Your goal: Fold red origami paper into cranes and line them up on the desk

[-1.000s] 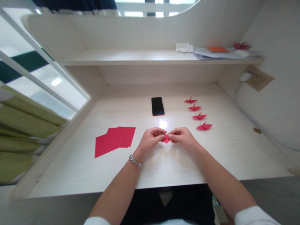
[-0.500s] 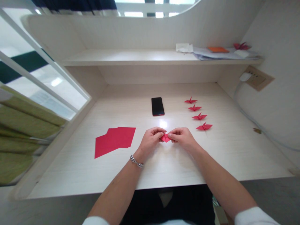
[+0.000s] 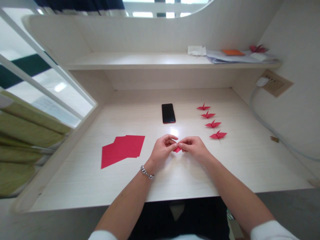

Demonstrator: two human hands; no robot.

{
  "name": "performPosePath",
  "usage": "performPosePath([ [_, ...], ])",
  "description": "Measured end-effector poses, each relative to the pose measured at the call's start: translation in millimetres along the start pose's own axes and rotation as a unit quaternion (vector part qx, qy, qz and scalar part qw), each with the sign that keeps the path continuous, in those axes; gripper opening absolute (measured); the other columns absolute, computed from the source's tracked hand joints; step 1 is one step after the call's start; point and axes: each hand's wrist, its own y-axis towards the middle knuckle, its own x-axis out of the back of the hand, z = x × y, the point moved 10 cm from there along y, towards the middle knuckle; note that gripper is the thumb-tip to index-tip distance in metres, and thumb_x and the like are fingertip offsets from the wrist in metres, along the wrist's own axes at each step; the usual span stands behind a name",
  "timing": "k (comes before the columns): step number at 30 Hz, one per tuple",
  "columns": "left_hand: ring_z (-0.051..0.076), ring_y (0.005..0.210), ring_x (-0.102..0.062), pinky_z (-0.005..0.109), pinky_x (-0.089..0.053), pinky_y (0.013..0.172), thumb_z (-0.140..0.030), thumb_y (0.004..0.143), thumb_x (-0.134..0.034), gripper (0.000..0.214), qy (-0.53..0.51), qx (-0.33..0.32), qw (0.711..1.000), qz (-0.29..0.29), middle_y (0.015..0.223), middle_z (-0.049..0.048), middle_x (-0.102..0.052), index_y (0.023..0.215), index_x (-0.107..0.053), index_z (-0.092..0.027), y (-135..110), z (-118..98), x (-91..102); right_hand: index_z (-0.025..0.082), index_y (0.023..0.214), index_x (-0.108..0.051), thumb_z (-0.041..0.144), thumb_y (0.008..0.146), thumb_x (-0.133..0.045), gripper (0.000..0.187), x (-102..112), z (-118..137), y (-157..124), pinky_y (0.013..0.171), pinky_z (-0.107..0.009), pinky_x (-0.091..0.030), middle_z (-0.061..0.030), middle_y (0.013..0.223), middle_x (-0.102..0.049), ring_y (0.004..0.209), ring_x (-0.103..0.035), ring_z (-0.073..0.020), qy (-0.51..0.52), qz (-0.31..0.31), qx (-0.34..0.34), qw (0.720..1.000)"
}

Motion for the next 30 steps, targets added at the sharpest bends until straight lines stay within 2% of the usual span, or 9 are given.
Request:
performPosePath([
  [5, 0.013, 0.064, -0.064, 0.024, -0.049, 0.061, -0.023, 0.072, -0.075, 0.028, 0.019, -0.037, 0.998, -0.056, 0.072, 0.0032, -0.068, 0.095, -0.062, -0.014, -1, -8, 10.7, 0.015, 0.085, -0.073, 0.037, 0.065, -0.079, 0.030, 12, -1, 3, 0.058, -0.028, -0.049, -0.0035, 0.067, -0.069, 0.058, -0.061, -0.0139, 0.049, -0.041, 0.010, 0.998],
  [11, 0.015, 0.066, -0.065, 0.026, -0.051, 0.061, -0.026, 0.073, -0.074, 0.025, 0.043, -0.013, 0.998, -0.034, 0.074, 0.0053, -0.068, 0.092, -0.065, -0.013, 0, -2, 5.3, 0.015, 0.083, -0.071, 0.034, 0.064, -0.080, 0.028, 12, 3, 3, 0.057, -0.027, -0.049, -0.0026, 0.065, -0.068, 0.058, -0.062, -0.0139, 0.023, -0.041, 0.037, 0.998],
  [14, 0.014, 0.064, -0.063, 0.025, -0.050, 0.060, -0.026, 0.071, -0.076, 0.024, 0.041, -0.024, 0.997, -0.053, 0.074, 0.0048, -0.068, 0.088, -0.065, -0.013, 0, -5, 8.5, 0.015, 0.089, -0.069, 0.036, 0.067, -0.078, 0.032, 13, 2, 4, 0.059, -0.028, -0.051, -0.0029, 0.068, -0.070, 0.060, -0.064, -0.0146, 0.055, -0.040, 0.030, 0.997],
  [19, 0.012, 0.061, -0.061, 0.024, -0.049, 0.056, -0.025, 0.069, -0.078, 0.024, 0.032, -0.039, 0.994, -0.098, 0.073, 0.0031, -0.067, 0.086, -0.065, -0.013, -2, -10, 18.0, 0.016, 0.091, -0.068, 0.041, 0.072, -0.074, 0.032, 23, 1, 5, 0.064, -0.029, -0.054, -0.0051, 0.076, -0.072, 0.065, -0.067, -0.0154, 0.089, -0.075, 0.034, 0.993],
  [25, 0.012, 0.062, -0.061, 0.024, -0.049, 0.058, -0.023, 0.070, -0.078, 0.023, 0.032, -0.043, 0.995, -0.083, 0.073, 0.0034, -0.067, 0.086, -0.064, -0.013, -2, -9, 14.9, 0.016, 0.087, -0.068, 0.033, 0.071, -0.075, 0.024, 16, 8, 3, 0.059, -0.028, -0.050, -0.0024, 0.069, -0.068, 0.061, -0.063, -0.0145, 0.017, -0.064, 0.074, 0.995],
  [30, 0.012, 0.061, -0.061, 0.024, -0.049, 0.056, -0.023, 0.069, -0.078, 0.025, 0.013, -0.034, 0.997, -0.074, 0.072, 0.0027, -0.066, 0.087, -0.064, -0.013, -2, -7, 11.7, 0.017, 0.086, -0.064, 0.030, 0.073, -0.074, 0.020, 16, 12, 2, 0.057, -0.026, -0.048, 0.0007, 0.065, -0.065, 0.059, -0.060, -0.0127, 0.037, -0.063, 0.094, 0.993],
])
